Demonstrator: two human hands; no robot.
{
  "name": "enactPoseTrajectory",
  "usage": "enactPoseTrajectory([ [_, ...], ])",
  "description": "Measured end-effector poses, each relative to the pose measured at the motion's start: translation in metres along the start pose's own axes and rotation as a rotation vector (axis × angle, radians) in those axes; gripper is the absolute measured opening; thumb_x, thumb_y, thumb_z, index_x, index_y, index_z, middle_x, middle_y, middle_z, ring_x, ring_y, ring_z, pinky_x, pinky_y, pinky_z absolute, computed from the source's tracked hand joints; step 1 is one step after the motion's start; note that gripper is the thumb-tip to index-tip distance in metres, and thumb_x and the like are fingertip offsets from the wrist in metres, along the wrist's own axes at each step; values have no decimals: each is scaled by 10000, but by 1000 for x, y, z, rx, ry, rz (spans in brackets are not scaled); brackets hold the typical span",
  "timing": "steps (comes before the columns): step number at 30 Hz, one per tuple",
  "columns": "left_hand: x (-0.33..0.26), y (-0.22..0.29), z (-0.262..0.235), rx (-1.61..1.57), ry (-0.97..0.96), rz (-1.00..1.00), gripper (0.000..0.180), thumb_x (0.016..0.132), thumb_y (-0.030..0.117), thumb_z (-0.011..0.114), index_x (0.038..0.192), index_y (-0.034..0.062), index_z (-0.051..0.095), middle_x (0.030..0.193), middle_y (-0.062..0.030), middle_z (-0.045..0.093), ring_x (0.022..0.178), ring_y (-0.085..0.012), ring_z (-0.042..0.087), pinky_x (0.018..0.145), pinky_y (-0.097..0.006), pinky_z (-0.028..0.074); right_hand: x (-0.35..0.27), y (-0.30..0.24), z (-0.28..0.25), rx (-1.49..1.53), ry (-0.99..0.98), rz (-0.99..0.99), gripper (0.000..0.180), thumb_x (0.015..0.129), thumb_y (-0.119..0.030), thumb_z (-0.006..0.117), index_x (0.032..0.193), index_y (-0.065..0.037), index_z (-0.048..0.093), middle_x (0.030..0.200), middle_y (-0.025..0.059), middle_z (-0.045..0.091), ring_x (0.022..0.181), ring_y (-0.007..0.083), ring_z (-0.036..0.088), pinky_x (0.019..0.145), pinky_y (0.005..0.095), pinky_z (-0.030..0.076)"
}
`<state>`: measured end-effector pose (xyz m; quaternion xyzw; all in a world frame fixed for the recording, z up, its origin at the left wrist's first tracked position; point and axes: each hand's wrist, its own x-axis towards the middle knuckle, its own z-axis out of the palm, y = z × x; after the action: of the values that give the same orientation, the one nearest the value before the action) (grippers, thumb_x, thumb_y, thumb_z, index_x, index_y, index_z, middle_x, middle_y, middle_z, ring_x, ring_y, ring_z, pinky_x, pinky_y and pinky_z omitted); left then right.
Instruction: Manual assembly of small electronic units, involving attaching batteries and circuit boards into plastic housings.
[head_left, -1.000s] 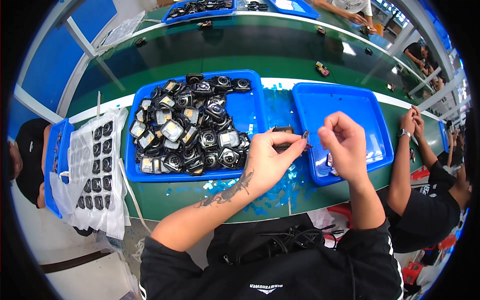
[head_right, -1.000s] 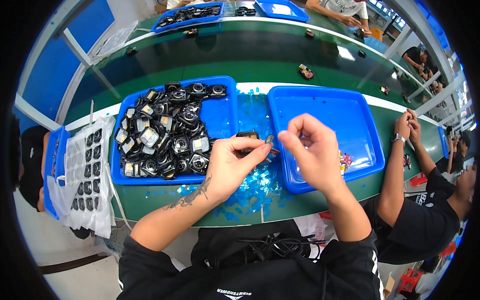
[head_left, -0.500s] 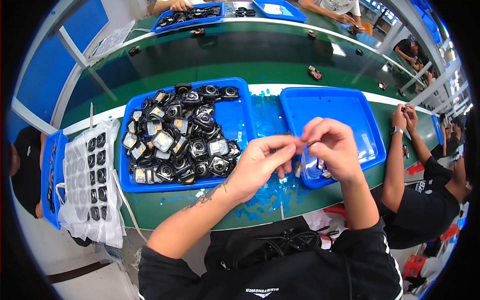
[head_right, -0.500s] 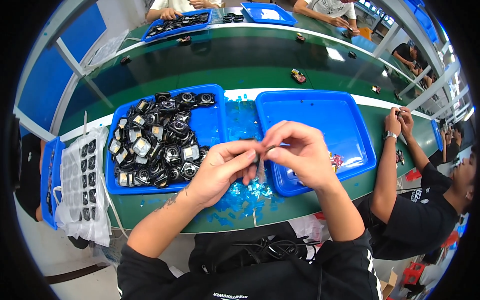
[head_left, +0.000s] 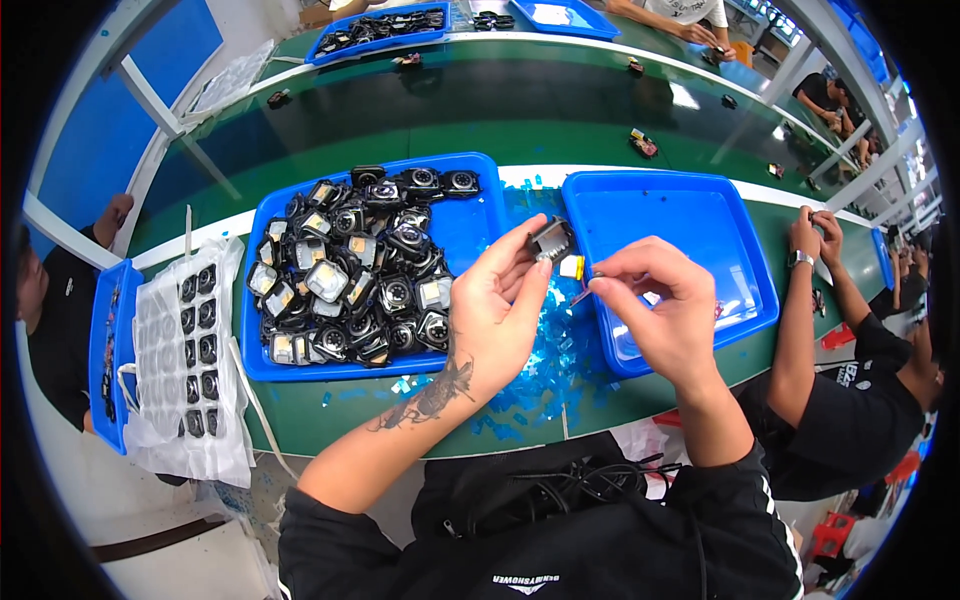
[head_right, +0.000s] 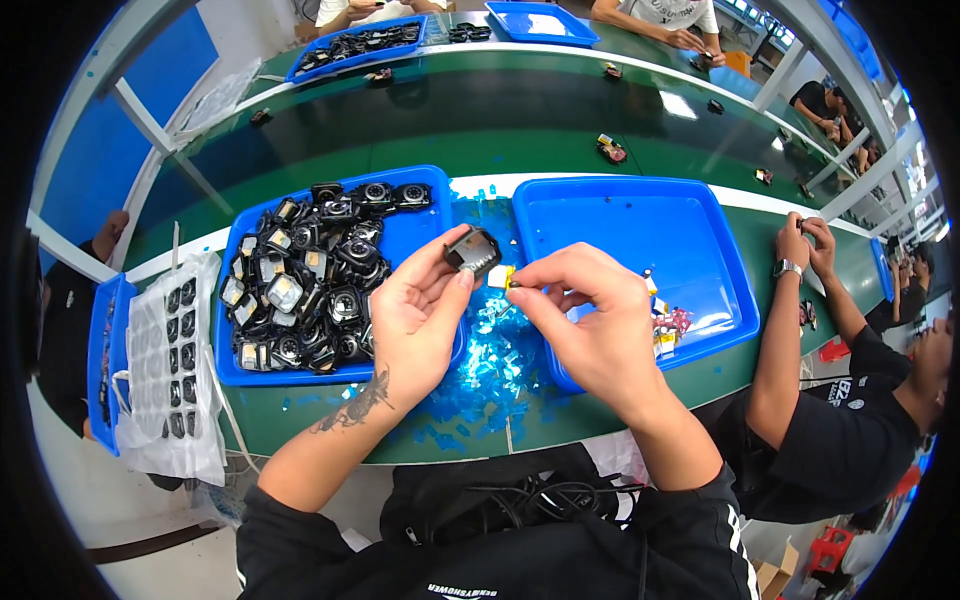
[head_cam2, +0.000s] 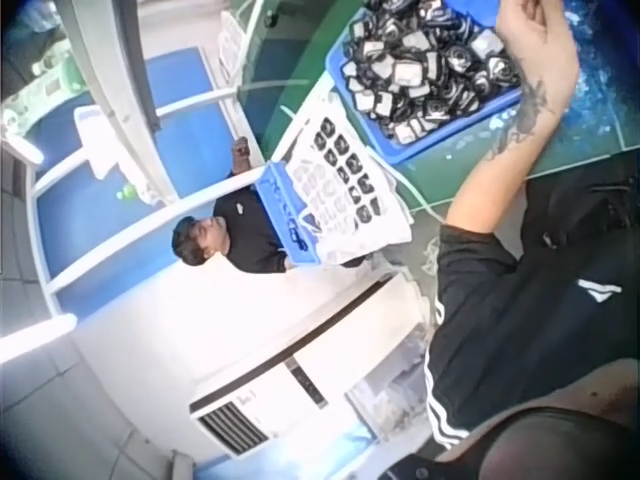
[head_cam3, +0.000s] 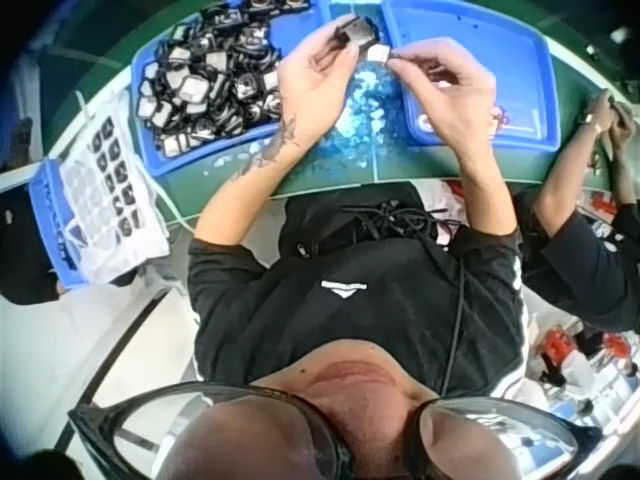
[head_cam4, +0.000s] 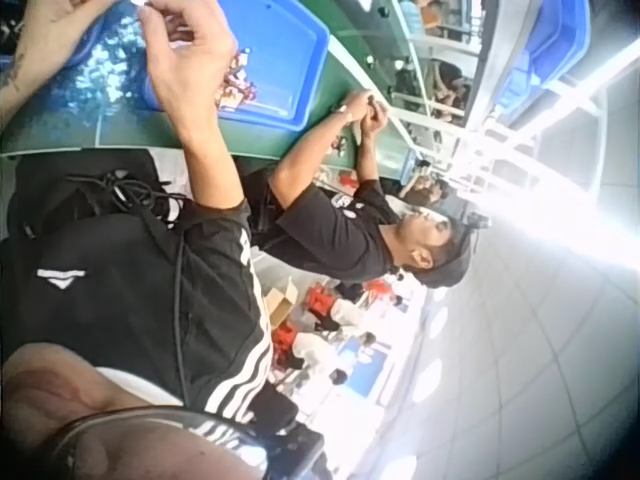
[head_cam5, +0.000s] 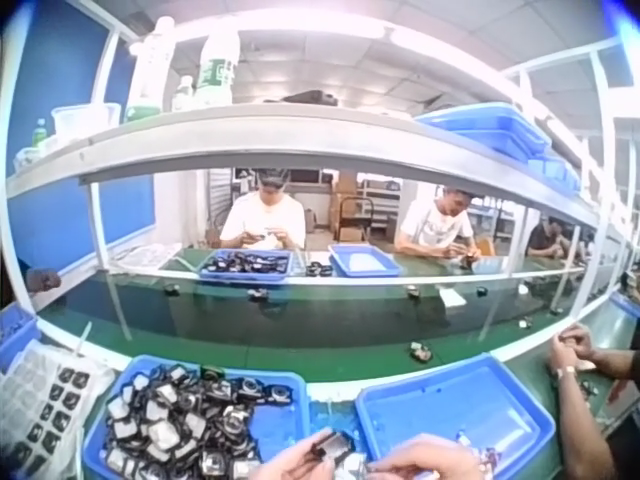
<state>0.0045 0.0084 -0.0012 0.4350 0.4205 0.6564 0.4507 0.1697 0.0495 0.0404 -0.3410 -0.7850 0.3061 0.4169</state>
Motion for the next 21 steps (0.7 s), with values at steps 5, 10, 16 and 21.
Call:
enactPoseTrajectory([
  [5, 3, 6, -3, -110, 18, -136, 414, 908, -39, 572, 1311, -82, 487, 1224, -167, 605, 1099, -167, 604, 954, -274, 484, -1, 7, -2, 52, 73, 136, 119, 799, -1, 709, 917, -15, 708, 839, 73, 676, 711, 112, 633, 583, 220, 481],
  [10, -1, -4, -2, -177, -131, -122, 422, 914, -37, 560, 1325, -81, 475, 1243, -172, 594, 1133, -183, 590, 985, -291, 473, -1, 8, 13, 61, 8, 175, 114, 815, -12, 701, 929, -20, 708, 797, 52, 667, 641, 85, 579, 559, 216, 439],
  [16, 2, -1, -3, -193, -240, -227, 410, 927, -46, 530, 1332, -71, 473, 1249, -148, 597, 1134, -167, 585, 965, -281, 485, -1, -4, 12, 124, 58, 196, 86, 798, 15, 706, 878, 0, 679, 754, 50, 655, 578, 64, 525, 507, 216, 401],
  [21, 4, 0, -3, -183, -273, -231, 412, 934, -48, 513, 1344, -63, 465, 1251, -140, 597, 1122, -155, 587, 934, -276, 500, 0, 4, 15, -51, 60, 25, 99, 777, 23, 715, 864, 4, 669, 749, 77, 658, 553, 104, 538, 511, 241, 431],
])
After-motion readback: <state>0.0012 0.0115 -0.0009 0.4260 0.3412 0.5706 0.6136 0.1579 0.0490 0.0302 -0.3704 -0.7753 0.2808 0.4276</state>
